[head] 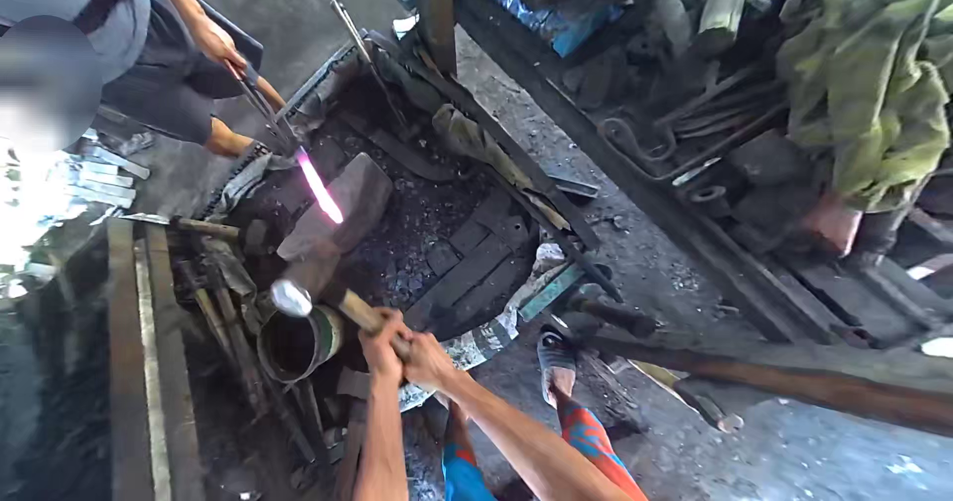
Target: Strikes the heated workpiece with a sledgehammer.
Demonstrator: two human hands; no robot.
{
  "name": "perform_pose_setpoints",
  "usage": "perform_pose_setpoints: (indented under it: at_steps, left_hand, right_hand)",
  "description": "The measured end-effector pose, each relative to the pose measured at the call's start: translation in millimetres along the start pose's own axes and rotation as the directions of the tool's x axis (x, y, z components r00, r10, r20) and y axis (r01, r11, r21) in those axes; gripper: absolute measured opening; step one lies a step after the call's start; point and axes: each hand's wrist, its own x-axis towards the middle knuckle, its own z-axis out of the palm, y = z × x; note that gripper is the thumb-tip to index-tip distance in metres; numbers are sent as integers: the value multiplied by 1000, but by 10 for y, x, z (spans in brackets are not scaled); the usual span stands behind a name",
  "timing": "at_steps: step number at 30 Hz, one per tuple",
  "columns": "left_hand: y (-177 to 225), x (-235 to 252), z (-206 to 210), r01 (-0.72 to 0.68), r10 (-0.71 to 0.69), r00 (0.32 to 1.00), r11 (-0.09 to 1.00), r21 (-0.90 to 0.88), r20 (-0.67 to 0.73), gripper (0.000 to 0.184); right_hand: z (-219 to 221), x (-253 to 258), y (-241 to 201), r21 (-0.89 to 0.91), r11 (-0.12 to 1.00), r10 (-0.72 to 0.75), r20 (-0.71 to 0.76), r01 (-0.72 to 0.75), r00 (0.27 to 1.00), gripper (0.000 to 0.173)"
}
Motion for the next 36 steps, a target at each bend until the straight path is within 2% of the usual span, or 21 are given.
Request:
perform_pose_setpoints:
  at_steps: [3,5,6,8,10,12,14,15,16,17,18,19,20,21,23,25,27,29,31,34,36]
  left_hand:
    - [330,-995,138,-94,99,995,986,-136,30,29]
    - [887,-1286,220,-248,268,954,957,-150,135,34]
    - [1307,-1328,238,-366,384,896,923,-119,223,35]
    - [2348,-1307,355,-600,580,713,795,-83,394,38]
    - [3363,-1272,534,-766,691,551,642,-46,467,38]
    - [4173,-1129,753,-882,740,400,470,9,541,31]
    - [4416,-705,868,-912,757,333,409,-10,562,36]
    - [4180,-338,783,-893,758,358,449,-38,544,41]
    - [3685,40,701,-854,761,428,517,-56,487,45]
    - [2983,417,561,-784,729,538,617,-65,423,44]
    - [2161,724,395,-666,637,691,745,-39,341,35]
    - [1352,883,231,-492,473,856,870,44,210,23]
    - [709,902,92,-278,269,960,950,140,79,18]
    - [286,849,38,-102,104,995,977,186,-2,20]
    - [-33,404,59,31,-23,998,987,158,-53,20]
    - [-66,-408,124,45,-42,997,998,42,-68,20]
    - [156,-957,251,-19,18,999,999,-40,-30,28]
    - [693,-1262,344,-173,175,983,984,-43,54,34]
    - [1589,-1274,438,-430,419,879,903,-3,225,34]
    - [3076,-1050,524,-711,623,605,703,-15,496,31]
    - [3853,-924,787,-791,684,545,611,27,484,30]
  right_hand:
    - [6,-815,-82,39,989,-144,28,143,989,38]
    - [-97,-992,-447,94,906,-403,-108,413,909,41]
    - [-237,-989,-823,106,809,-561,-151,578,814,55]
    - [-639,-947,-1842,87,552,-799,-227,829,556,63]
    - [-1034,-936,-2873,32,330,-888,-329,943,322,51]
    - [-1361,-771,-3625,-73,213,-911,-374,974,171,30]
    - [-1228,160,-3716,-196,79,-853,-520,977,-35,46]
    - [-1004,787,-3410,-213,44,-795,-600,976,-95,57]
    - [-870,1090,-2898,-144,169,-811,-582,975,54,61]
    - [-882,1013,-2328,-12,489,-794,-420,872,440,59]
    - [-803,952,-1762,77,747,-612,-308,661,728,50]
    - [-589,899,-1183,160,903,-364,-210,399,907,39]
    - [-349,820,-711,200,967,-136,-121,159,983,33]
    - [-204,736,-366,162,987,0,-76,12,997,38]
    - [-56,360,10,45,998,33,-10,-32,999,43]
    - [33,-316,179,30,1000,1,66,-3,998,41]
    - [69,-746,203,85,988,-131,6,130,991,37]
    - [-24,-915,-131,160,909,-370,-112,384,922,42]
    - [-398,-853,-992,163,724,-649,-167,670,742,63]
    - [-978,-713,-2524,71,357,-864,-353,931,358,46]
    - [-1328,-537,-3308,-28,199,-879,-446,980,166,26]
